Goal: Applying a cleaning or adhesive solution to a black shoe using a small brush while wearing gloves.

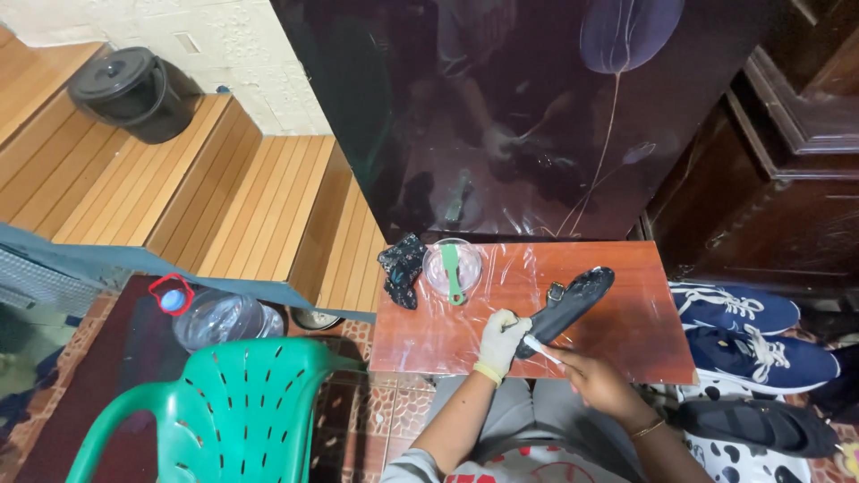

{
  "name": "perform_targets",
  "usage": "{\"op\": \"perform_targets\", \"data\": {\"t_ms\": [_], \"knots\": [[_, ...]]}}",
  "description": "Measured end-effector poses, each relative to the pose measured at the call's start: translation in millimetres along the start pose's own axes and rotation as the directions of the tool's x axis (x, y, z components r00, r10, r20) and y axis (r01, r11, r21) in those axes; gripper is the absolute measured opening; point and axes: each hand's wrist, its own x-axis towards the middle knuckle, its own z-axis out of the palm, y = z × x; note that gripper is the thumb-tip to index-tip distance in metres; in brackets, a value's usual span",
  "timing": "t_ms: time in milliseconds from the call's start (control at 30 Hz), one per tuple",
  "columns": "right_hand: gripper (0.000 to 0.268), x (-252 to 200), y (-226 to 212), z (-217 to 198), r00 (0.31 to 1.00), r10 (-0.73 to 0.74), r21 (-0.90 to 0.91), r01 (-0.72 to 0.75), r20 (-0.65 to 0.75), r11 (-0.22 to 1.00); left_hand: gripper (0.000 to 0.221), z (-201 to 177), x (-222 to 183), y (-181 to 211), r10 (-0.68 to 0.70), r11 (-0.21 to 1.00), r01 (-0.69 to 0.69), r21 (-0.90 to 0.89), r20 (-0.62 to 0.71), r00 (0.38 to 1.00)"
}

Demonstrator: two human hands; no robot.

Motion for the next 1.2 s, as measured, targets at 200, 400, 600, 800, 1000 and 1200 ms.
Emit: {"op": "perform_targets", "data": {"t_ms": [200,400,600,800,1000,1200], "knots": [[0.050,10,18,8,0.998,0.058,0.045,-0.059,0.032,0.997,0.019,1,-3,8,-0.042,0.999,0.042,-0.002,0.001,0.999],[0.047,10,20,7,0.999,-0.024,0.075,0.021,0.039,0.997,0.017,1,-4,13,-0.065,0.998,0.065,0.006,0.018,0.998],[0.047,4,15,7,0.998,-0.044,0.108,0.039,0.041,0.993,0.019,0,-2,4,-0.012,0.999,0.012,0.050,0.008,1.000],[0.046,7,30,7,0.981,-0.023,0.352,-0.048,0.193,0.935,0.016,1,2,0,-0.072,0.996,0.070,0.052,0.056,0.996],[0.033,-3,-20,-22,0.808,-0.455,0.127,0.531,-0.374,0.838,0.028,3,7,-37,-0.022,0.986,0.028,0.162,-0.034,0.999],[0.034,0,3,12,0.891,-0.320,-0.436,0.161,-0.322,0.886,0.028,2,6,-29,0.026,0.979,-0.015,0.203,-0.054,0.998]]}}
